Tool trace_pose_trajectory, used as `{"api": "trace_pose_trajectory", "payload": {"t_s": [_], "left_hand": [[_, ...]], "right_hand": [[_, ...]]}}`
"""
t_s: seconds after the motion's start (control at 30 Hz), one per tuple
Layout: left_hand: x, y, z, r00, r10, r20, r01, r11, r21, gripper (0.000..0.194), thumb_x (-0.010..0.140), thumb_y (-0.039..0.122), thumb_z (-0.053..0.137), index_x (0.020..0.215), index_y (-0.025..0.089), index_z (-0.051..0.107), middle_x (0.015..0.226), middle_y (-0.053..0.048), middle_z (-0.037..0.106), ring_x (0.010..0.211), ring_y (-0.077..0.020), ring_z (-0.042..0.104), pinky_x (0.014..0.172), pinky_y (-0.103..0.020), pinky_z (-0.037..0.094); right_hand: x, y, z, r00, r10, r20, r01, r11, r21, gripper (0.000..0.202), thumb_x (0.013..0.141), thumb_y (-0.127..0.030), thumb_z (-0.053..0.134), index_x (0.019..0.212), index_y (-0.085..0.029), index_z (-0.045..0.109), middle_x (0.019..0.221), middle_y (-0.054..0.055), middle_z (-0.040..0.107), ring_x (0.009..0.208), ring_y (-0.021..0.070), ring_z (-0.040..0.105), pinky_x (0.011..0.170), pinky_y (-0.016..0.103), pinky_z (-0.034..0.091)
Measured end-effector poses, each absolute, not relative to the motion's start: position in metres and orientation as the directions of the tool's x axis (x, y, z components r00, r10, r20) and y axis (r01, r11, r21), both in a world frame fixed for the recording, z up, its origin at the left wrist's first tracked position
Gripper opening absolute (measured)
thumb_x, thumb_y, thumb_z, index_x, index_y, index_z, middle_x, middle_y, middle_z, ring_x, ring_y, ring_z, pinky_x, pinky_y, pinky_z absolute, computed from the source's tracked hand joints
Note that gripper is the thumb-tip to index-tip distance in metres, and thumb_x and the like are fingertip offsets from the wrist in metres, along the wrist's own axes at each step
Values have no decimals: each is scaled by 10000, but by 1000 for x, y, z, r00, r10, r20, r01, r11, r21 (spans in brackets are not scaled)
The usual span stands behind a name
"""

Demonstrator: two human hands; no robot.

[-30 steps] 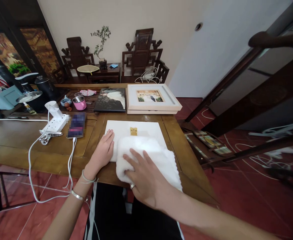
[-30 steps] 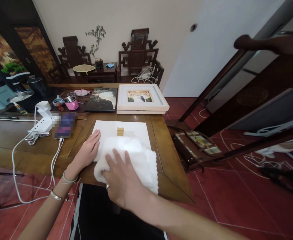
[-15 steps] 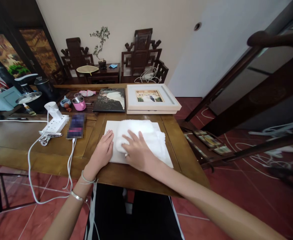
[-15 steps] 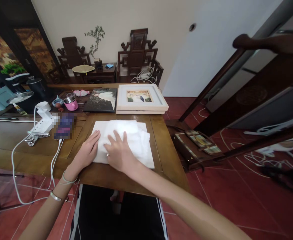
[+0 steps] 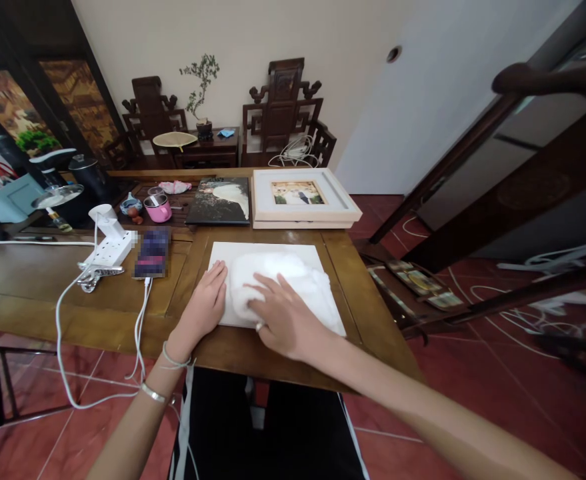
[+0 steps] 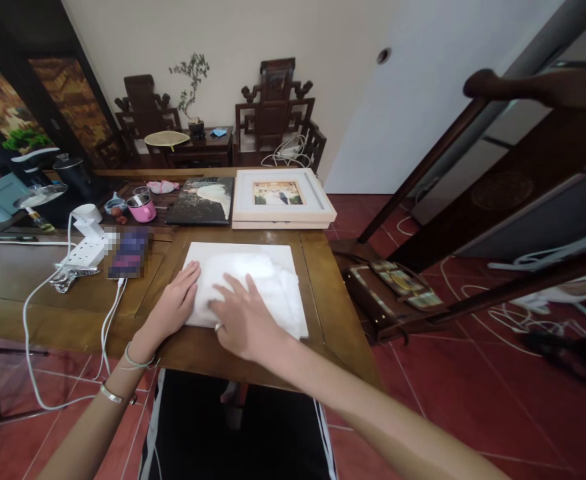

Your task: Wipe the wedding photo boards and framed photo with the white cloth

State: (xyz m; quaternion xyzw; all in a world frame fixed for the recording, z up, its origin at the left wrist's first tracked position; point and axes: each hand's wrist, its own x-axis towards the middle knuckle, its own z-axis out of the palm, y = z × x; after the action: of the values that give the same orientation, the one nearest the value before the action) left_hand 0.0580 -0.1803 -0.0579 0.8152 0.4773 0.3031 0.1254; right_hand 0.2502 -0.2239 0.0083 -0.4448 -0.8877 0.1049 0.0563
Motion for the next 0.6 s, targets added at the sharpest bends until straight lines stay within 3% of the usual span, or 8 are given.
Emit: {"api": "trace_pose_trajectory", "payload": {"t_s": [0.17, 0.33, 0.6], "left_hand": [[58, -180, -58, 359, 857, 369, 693, -510, 510, 431, 950, 186, 324, 1340, 92, 481, 1440, -187, 448, 1385, -252, 355, 1142, -491, 296], [58, -181, -59, 354, 852, 386, 683, -517, 516, 429, 947, 184, 339, 1350, 128, 475, 1441, -164, 455, 1386, -248, 355, 1140, -494, 300], [59, -181, -55, 364, 862, 353, 708, -502, 496, 430, 938, 163, 330, 1337, 93, 473, 1444, -191, 442, 1385, -251, 355, 1142, -490, 295]], "right_hand": [[243, -173, 2, -510, 859, 47, 847, 511, -148, 385, 787, -154, 502, 1147, -138, 635, 1353, 166, 529, 1358, 354, 305, 1075, 601, 221], [249, -186, -3, -542, 837, 74, 827, 547, -128, 371, 758, -130, 521, 1104, -124, 654, 1414, 176, 463, 1379, 379, 258, 1086, 622, 180], [261, -262, 3, -683, 730, 14, 707, 666, -237, 298, 722, -185, 551, 983, -164, 694, 1448, 148, 433, 1398, 397, 200, 1102, 648, 122]]}}
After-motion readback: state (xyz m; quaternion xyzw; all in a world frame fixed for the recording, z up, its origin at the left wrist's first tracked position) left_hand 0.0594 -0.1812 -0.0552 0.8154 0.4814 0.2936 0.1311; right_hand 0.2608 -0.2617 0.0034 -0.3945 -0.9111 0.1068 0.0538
